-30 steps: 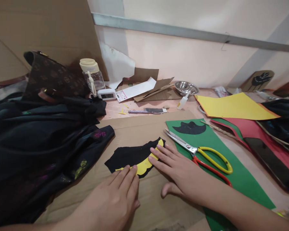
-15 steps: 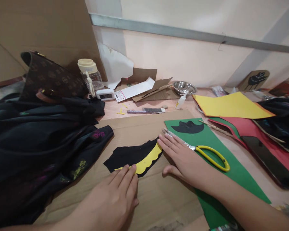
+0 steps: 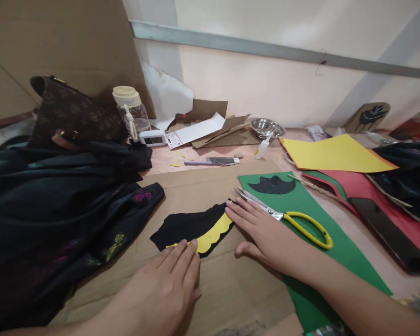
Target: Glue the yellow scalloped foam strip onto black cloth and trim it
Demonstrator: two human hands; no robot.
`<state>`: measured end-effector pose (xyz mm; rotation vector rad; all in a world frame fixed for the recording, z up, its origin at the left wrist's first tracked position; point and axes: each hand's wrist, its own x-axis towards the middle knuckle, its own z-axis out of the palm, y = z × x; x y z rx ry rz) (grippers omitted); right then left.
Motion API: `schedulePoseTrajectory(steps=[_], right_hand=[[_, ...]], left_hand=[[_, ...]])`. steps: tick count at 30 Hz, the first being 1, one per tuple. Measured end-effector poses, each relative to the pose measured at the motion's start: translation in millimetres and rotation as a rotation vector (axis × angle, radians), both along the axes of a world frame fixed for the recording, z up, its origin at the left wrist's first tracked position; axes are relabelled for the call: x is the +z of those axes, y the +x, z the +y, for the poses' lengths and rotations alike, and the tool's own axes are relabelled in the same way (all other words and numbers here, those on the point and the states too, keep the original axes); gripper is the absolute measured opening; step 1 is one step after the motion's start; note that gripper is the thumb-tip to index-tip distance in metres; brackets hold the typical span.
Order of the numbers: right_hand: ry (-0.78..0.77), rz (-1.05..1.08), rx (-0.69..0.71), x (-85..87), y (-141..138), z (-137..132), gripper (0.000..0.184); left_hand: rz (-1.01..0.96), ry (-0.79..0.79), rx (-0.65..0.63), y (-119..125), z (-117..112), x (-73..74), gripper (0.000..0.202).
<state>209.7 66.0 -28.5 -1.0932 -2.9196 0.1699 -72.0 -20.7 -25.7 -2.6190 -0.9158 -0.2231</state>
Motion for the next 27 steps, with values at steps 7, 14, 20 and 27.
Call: schedulePoseTrajectory(steps=[7, 14, 20, 27], right_hand=[[-0.004, 0.038, 0.005, 7.3, -6, -6, 0.088], [-0.244, 0.039, 0.120, 22.1, -18, -16, 0.092], [-0.177, 0.029, 0.066, 15.3, -11, -10, 0.086], [-0.068, 0.060, 0.020, 6.7, -3, -2, 0.084]], left_hand=[[-0.007, -0.001, 0.018, -2, -2, -3.5, 0.050], [-0.039, -0.009, 0.007, -2, 1, -6.1, 0.048], [-0.040, -0.014, 0.006, -4, 0, -6.4, 0.048], [-0.029, -0.023, 0.016, -2, -3, -6.0, 0.050]])
